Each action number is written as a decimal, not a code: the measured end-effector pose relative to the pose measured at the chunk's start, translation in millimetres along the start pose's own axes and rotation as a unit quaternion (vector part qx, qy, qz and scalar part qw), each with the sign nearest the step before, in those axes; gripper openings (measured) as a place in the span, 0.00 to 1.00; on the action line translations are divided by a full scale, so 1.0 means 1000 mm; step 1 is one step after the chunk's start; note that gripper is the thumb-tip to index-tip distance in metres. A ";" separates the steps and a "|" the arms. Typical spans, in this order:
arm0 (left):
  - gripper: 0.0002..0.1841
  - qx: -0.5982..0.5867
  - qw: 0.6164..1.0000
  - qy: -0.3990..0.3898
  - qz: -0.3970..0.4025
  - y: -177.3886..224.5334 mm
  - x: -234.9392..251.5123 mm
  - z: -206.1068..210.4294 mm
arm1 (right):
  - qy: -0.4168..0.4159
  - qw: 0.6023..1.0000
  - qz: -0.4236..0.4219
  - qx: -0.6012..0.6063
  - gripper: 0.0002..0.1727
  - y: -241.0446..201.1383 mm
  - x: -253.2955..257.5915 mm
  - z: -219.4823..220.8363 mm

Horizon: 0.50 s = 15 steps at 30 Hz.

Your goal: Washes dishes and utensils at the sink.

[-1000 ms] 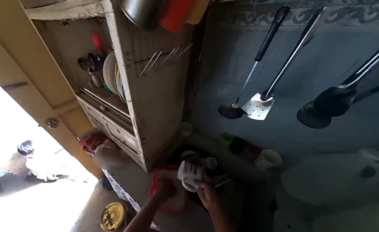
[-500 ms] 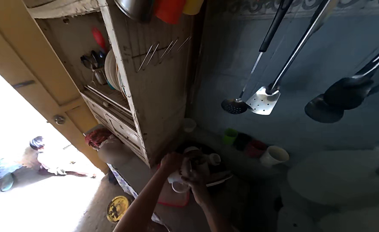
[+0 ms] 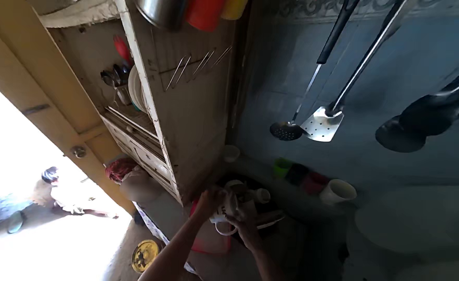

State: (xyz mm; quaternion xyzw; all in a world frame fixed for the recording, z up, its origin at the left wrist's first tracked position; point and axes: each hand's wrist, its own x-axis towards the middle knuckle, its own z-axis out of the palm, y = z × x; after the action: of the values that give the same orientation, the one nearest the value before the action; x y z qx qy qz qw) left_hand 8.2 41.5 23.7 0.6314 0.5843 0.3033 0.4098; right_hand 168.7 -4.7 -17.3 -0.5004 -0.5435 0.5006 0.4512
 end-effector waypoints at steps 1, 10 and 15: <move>0.21 0.023 0.999 0.003 0.033 0.001 -0.007 0.004 | 0.004 1.000 0.001 0.015 0.23 0.003 0.003 -0.003; 0.21 -0.142 0.978 -0.054 -0.142 -0.002 0.003 -0.014 | -0.040 0.998 0.016 0.039 0.24 -0.002 -0.002 -0.010; 0.26 -0.586 0.798 0.026 -0.138 -0.052 -0.007 0.032 | 0.026 0.922 0.106 0.372 0.14 0.014 0.013 -0.006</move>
State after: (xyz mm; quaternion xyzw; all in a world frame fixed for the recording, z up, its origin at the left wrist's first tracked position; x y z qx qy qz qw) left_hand 9.7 28.7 -36.1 0.1751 0.3864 0.5443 0.7237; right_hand 174.3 8.7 -30.9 -0.3640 -0.2499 0.6984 0.5632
